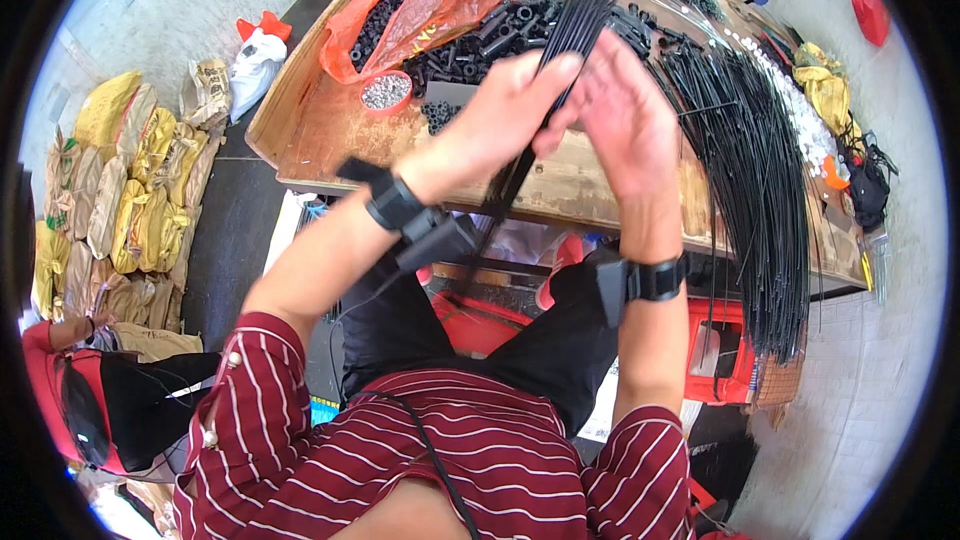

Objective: Assembling black umbrella rods into plastic hub components using pliers at a workbench.

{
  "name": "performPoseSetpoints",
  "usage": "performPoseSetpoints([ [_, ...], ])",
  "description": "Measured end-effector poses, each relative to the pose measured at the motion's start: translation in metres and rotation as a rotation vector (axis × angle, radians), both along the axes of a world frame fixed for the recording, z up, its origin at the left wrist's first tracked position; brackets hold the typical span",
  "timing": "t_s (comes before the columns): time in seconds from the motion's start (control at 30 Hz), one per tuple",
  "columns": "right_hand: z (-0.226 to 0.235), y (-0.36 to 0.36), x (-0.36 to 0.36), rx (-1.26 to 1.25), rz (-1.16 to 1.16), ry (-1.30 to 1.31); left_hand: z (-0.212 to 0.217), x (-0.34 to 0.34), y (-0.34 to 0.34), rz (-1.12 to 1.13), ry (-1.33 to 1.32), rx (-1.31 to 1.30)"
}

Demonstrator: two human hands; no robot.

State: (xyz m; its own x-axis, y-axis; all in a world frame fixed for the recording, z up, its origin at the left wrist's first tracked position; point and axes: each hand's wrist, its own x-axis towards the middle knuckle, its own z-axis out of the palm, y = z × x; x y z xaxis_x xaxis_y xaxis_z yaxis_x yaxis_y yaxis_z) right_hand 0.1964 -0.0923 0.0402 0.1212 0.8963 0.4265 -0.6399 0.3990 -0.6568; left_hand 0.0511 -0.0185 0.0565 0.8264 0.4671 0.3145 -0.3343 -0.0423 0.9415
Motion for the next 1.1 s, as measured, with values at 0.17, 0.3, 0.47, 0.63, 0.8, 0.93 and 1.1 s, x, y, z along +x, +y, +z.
performPoseSetpoints([
  [0.17, -0.049, -0.017, -0.049, -0.318, -0.316, -0.249, -0.084, -0.02, -0.025, 0.09, -0.024, -0.194],
  [0.3, -0.058, -0.024, -0.071, -0.414, -0.257, -0.418, -0.112, -0.03, -0.041, 0.132, 0.046, -0.281],
  [0.47, -0.06, -0.016, -0.085, -0.477, -0.431, -0.406, -0.112, -0.043, -0.036, 0.101, 0.135, -0.209],
  [0.63, -0.068, -0.013, -0.093, -0.39, -0.478, -0.287, -0.084, -0.084, 0.001, -0.251, 0.687, 0.631],
  [0.8, -0.063, -0.008, -0.102, -0.376, -0.489, -0.336, -0.053, -0.093, 0.037, -0.224, 0.108, -0.547],
  [0.93, -0.061, -0.005, -0.104, -0.356, -0.446, -0.361, -0.06, -0.071, 0.047, -0.365, -0.038, -0.822],
  [1.1, -0.062, -0.003, -0.101, -0.399, -0.482, -0.39, -0.067, -0.067, 0.038, -0.323, -0.042, -0.719],
])
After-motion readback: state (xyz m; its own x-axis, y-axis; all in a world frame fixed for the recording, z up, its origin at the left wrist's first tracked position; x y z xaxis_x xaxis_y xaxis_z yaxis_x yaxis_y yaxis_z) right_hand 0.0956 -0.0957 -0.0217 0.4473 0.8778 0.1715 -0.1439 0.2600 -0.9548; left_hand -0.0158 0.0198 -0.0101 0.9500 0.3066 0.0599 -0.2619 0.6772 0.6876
